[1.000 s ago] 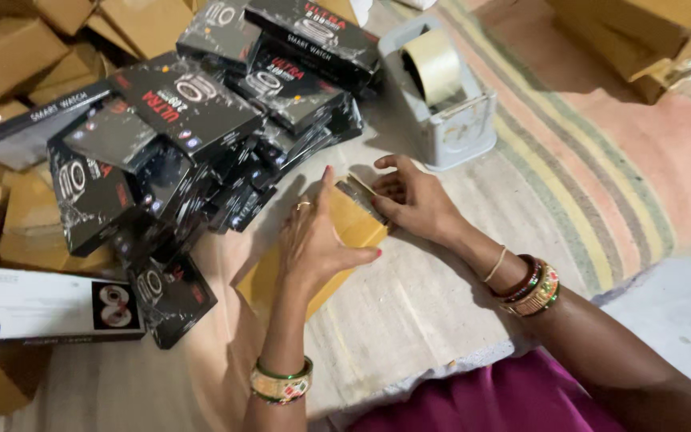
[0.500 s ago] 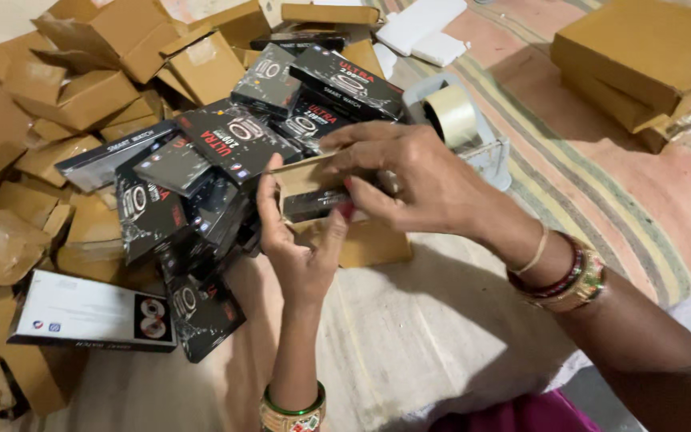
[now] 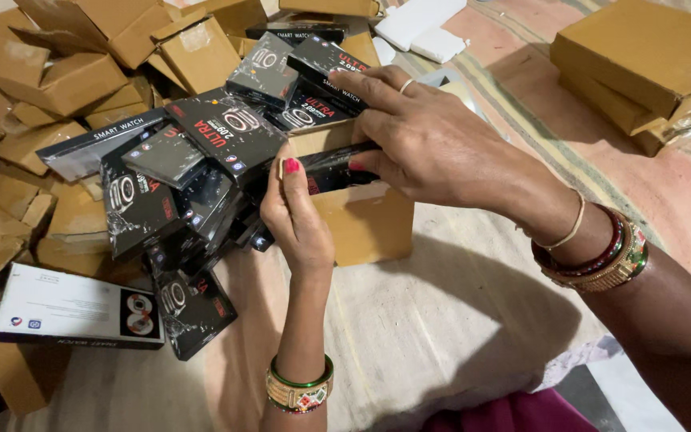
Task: The person places smartwatch boxes into small cardboard shipping boxes, seals them with tape, and stacks them. They also briefly open one smartwatch box to show the watch and accessories before resealing it.
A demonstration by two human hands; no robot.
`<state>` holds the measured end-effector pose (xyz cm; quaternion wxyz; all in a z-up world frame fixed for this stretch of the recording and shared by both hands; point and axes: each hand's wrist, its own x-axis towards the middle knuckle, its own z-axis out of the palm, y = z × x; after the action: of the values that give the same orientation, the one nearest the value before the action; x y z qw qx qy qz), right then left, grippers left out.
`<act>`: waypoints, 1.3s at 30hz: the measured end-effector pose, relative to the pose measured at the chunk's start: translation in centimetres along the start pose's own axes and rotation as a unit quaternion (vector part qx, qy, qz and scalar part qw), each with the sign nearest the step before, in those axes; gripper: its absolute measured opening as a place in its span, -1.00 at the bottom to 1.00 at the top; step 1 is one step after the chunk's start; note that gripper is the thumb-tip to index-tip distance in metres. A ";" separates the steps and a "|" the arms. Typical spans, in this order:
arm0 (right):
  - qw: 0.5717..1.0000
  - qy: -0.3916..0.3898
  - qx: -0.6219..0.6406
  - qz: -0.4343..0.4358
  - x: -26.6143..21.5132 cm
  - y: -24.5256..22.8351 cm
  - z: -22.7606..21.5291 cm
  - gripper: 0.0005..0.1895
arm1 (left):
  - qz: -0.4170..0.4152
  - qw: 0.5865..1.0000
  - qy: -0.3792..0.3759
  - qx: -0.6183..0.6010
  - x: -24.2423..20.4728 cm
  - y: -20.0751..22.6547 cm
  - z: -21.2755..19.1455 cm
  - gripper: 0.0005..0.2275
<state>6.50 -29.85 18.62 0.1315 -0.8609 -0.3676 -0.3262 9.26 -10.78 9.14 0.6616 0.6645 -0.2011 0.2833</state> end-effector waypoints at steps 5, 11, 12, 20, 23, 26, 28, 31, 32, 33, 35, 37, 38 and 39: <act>1.000 -0.009 -0.004 0.002 -0.1 0.3 -0.4 -0.72 | 0.011 0.999 -0.003 -0.036 -0.5 0.0 0.5 -0.56; 0.996 -0.078 0.041 -0.011 0.5 0.6 0.3 -0.61 | -0.006 0.998 0.044 0.036 -0.5 -1.5 0.7 -0.59; 0.994 -0.091 0.059 -0.008 0.6 0.7 0.5 -0.58 | -0.039 0.995 0.059 0.066 -0.6 -1.6 0.7 -0.60; 0.994 -0.075 0.014 -0.080 1.0 1.8 0.5 -0.59 | 0.019 0.999 0.018 0.048 0.5 -0.9 -0.1 -0.73; 0.993 -0.091 0.042 -0.060 0.4 1.9 0.3 -0.66 | -0.014 0.994 -0.001 0.113 0.1 -0.4 -0.7 -0.74; 0.990 -0.123 0.063 -0.014 0.1 2.0 0.2 -0.71 | 0.011 0.999 -0.032 0.041 0.3 -0.5 0.1 -0.76; 0.990 -0.124 0.072 -0.016 0.3 2.1 0.2 -0.73 | 0.020 0.999 -0.032 -0.021 0.2 -0.9 0.7 -0.77; 0.988 -0.128 0.089 -0.021 0.9 2.6 0.0 -0.74 | 0.002 0.998 -0.012 -0.067 -0.2 -1.8 1.5 -0.77; 0.982 -0.161 0.095 0.011 0.9 2.8 -0.1 -0.73 | 0.004 0.998 -0.014 -0.064 -0.4 -2.1 1.5 -0.76; 0.975 -0.193 0.098 0.042 0.9 2.9 -0.1 -0.71 | 0.008 0.998 -0.014 -0.062 -0.6 -2.4 1.4 -0.76; 0.968 -0.213 0.098 0.087 0.8 3.1 0.1 -0.72 | 0.006 0.997 -0.018 -0.070 -0.6 -2.9 1.2 -0.76; 0.964 -0.213 0.103 0.120 0.5 3.3 0.5 -0.73 | 0.007 0.998 -0.012 -0.066 -0.2 -3.2 1.0 -0.75; 0.964 -0.203 0.108 0.132 0.3 3.2 0.9 -0.73 | 0.008 0.998 -0.005 -0.058 0.0 -3.3 0.9 -0.76; 0.964 -0.193 0.113 0.143 0.1 3.1 1.4 -0.74 | 0.009 0.999 0.003 -0.050 0.0 -3.5 0.8 -0.76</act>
<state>9.42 -31.27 17.66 0.1997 -0.9309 -0.2930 -0.0881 11.57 -11.42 6.54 0.6921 0.6276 -0.2197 0.2807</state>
